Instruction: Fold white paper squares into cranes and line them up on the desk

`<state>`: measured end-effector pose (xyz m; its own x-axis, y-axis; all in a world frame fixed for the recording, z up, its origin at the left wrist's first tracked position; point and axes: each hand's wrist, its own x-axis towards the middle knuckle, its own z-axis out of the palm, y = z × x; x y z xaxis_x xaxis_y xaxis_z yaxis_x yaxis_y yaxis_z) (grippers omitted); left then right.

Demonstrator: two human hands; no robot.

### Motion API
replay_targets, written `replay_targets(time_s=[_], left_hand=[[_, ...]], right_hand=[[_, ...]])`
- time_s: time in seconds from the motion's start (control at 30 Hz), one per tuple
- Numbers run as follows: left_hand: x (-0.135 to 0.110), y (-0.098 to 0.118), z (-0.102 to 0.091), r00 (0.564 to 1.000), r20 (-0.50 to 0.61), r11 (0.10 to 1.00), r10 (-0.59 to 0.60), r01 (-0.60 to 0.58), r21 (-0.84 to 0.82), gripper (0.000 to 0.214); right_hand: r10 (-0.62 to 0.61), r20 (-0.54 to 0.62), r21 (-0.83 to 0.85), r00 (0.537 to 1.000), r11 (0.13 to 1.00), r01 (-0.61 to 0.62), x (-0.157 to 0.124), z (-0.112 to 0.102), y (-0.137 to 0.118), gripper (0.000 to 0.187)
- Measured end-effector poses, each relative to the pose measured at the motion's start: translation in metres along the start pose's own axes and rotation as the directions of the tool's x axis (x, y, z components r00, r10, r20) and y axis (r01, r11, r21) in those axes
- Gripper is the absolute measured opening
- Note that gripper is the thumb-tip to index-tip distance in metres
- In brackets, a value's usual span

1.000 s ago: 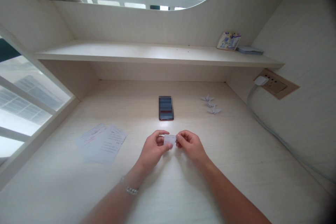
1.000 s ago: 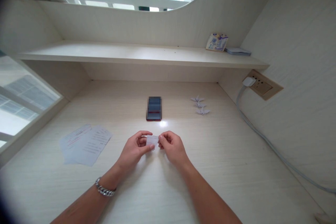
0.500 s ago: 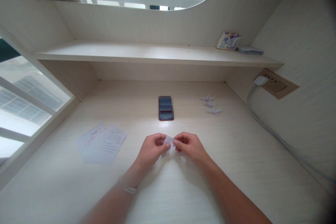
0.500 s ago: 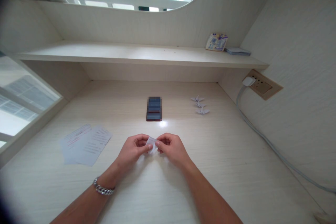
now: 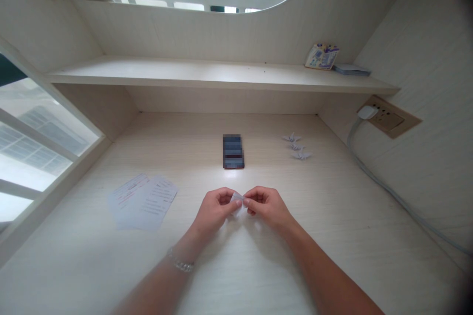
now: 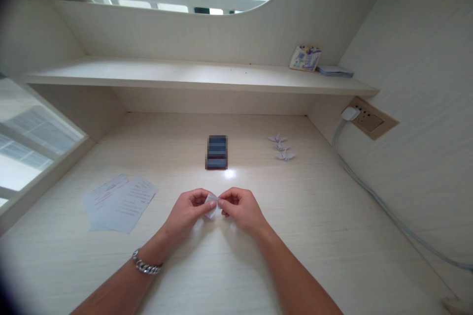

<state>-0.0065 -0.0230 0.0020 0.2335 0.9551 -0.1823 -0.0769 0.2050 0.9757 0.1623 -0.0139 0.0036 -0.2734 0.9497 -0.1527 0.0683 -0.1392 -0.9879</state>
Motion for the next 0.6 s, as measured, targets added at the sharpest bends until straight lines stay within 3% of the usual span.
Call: replay_targets(time_s=[0.3,0.6], left_hand=[[-0.0002,-0.0004,-0.0053,0.998,0.055,0.989,-0.022,0.03,-0.146,0.023],[-0.0018,0.003,0.0006,0.995,-0.058,0.992,0.085,-0.079,0.099,0.017]], right_hand=[[-0.013,-0.002,0.023,1.0,1.0,0.013,-0.0004,-0.0053,-0.0024,0.016],[0.009,0.006,0.077,1.0,0.997,-0.009,-0.001,-0.0007,0.0,0.02]])
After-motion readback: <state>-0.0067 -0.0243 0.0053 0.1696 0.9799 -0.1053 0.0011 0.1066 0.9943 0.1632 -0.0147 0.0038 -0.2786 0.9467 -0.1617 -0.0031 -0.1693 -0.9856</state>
